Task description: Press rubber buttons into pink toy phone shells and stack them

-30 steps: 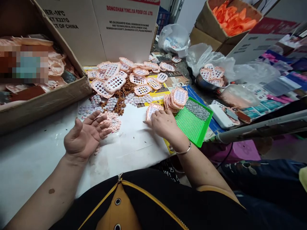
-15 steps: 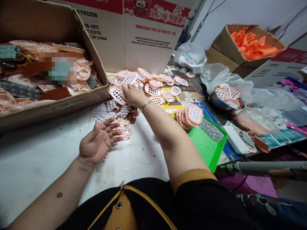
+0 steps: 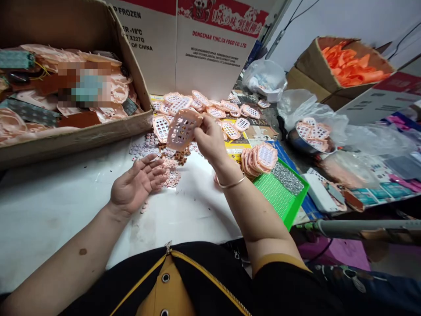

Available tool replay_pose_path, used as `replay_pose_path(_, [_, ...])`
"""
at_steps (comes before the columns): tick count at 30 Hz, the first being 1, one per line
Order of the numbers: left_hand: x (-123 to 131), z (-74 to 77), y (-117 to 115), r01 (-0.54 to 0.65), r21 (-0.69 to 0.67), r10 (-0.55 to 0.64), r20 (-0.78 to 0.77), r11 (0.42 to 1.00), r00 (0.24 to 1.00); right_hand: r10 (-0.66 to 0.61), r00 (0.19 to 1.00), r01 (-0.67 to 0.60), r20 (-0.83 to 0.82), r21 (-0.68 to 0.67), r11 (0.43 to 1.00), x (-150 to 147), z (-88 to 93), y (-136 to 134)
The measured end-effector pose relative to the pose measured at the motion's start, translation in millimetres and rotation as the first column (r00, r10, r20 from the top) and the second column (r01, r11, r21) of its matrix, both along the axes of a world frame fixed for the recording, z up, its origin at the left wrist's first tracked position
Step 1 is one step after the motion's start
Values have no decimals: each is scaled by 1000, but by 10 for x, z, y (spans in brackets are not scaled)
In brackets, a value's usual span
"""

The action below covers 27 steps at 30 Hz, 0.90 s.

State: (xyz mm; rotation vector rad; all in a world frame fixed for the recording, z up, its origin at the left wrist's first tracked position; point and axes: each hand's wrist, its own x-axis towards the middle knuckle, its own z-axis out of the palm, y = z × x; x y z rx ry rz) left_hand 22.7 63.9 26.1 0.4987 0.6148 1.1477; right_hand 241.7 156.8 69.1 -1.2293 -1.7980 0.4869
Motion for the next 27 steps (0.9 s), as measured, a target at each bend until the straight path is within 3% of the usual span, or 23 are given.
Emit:
replay_pose_path(2, [29,6,-15,26,41,-27,8,999,1000,95,970,-141,-225,-199,970,-122,-117,-274])
replay_pose_path(4, [58,-3,-35,91,78,-93,18,993,996,133,946,-224,-296,-296,929,-292,-230,-509])
replay_pose_path(6, [67,-23,-50,154,42,-154,12,987,988,177,962,-230,-208,-266,936,-445,-303,-669])
replay_pose_path(8, [46,-30,-49,177,-25,-177,6,984,984,183,983,-184,-21,-119,976,-520,-336,-748])
replay_pose_path(10, [5,-7,-26,132,-44,-132,9,990,991,102,980,-117,172,76,990,-490,-356,-765])
replay_pose_path(12, [-39,45,14,38,-14,-38,18,999,999,7,949,-69,316,187,980,-373,-397,-753])
replay_pose_path(14, [-68,105,59,-66,22,66,12,998,998,33,892,-114,452,154,981,-226,-471,-749])
replay_pose_path(16, [-74,149,96,-133,28,133,-22,991,991,163,807,-232,568,50,971,-115,-555,-770])
replay_pose_path(19, [-49,172,125,-160,-3,159,-77,987,984,267,711,-310,650,-51,949,-79,-634,-838])
replay_pose_path(24, [-19,169,125,-180,-59,173,-102,982,980,199,670,-214,715,-71,974,-144,-676,-892])
replay_pose_path(27, [-27,168,112,-174,-57,166,-126,983,978,175,732,-192,658,-47,980,-106,-737,-877])
